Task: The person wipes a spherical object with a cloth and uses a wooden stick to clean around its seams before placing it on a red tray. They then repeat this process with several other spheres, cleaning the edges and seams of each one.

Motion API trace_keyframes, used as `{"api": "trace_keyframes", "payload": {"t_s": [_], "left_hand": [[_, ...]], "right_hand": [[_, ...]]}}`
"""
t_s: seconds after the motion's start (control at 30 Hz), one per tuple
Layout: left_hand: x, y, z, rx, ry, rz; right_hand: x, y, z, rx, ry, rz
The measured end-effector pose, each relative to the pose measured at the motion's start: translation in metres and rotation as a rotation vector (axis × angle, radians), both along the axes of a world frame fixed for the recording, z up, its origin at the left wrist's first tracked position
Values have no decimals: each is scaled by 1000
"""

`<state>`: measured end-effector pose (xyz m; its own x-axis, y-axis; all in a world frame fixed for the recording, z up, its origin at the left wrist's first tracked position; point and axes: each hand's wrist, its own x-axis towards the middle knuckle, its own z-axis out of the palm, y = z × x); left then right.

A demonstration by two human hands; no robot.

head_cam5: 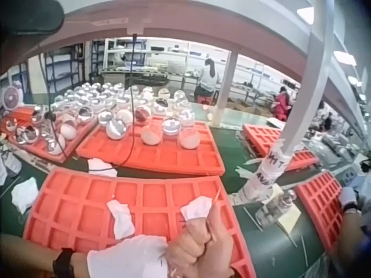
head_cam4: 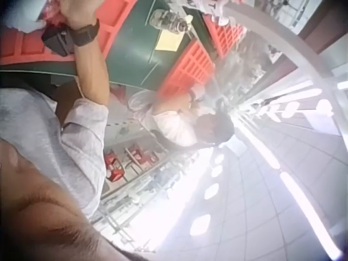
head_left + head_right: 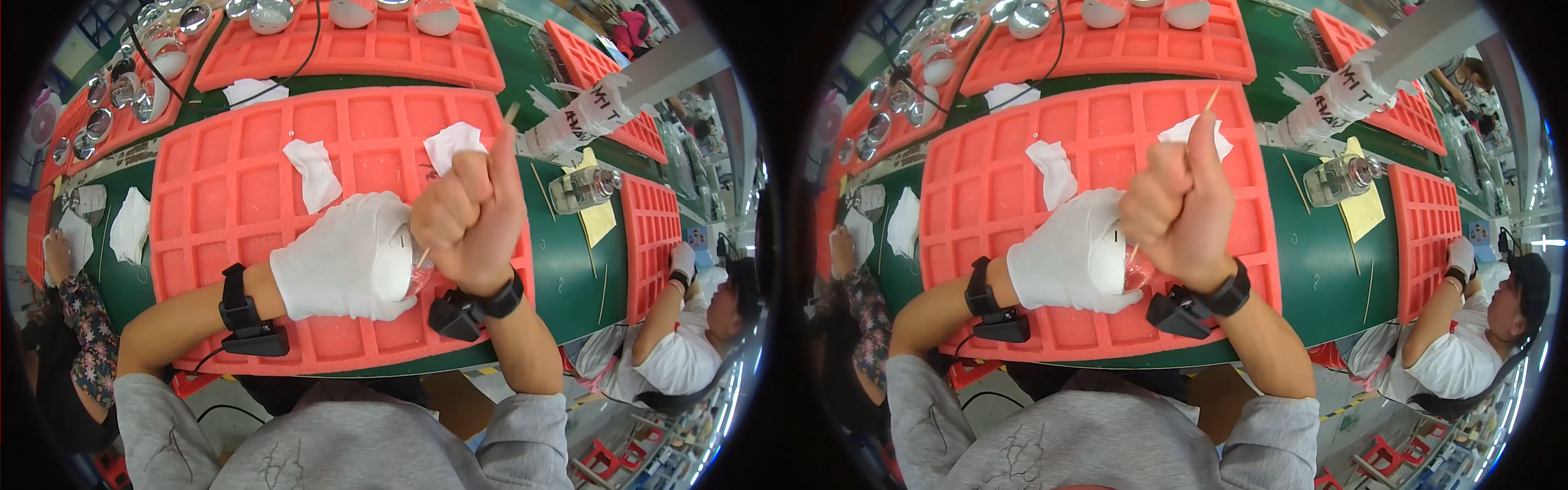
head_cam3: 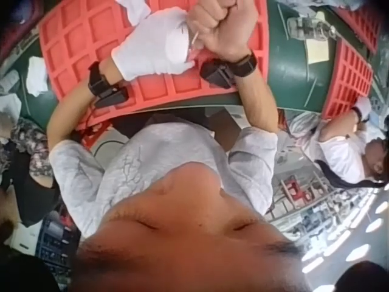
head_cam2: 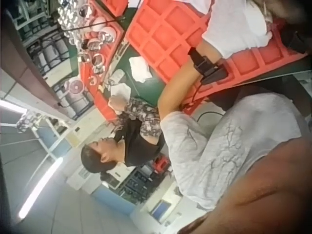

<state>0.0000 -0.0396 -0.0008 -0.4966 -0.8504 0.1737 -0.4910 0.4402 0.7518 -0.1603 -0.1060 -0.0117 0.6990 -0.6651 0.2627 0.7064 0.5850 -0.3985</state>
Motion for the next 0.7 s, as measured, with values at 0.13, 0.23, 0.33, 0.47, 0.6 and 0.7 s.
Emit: {"api": "trace_keyframes", "payload": {"t_s": [0.13,0.23,0.33,0.47,0.6,0.7], "left_hand": [[9,10,0,-73,151,162],[13,6,4,48,-157,16],[12,12,-8,-106,-48,118],[15,15,-11,-129,-40,148],[13,12,-9,-114,-62,146],[11,11,-10,-113,-60,144]], "right_hand": [[-19,1,22,-275,372,-165],[-36,16,46,-767,796,-336],[-45,19,50,-1231,1143,-441],[-48,16,36,-1331,1001,-413],[-47,19,38,-1421,1056,-457],[-52,19,39,-1561,1054,-453]]}}
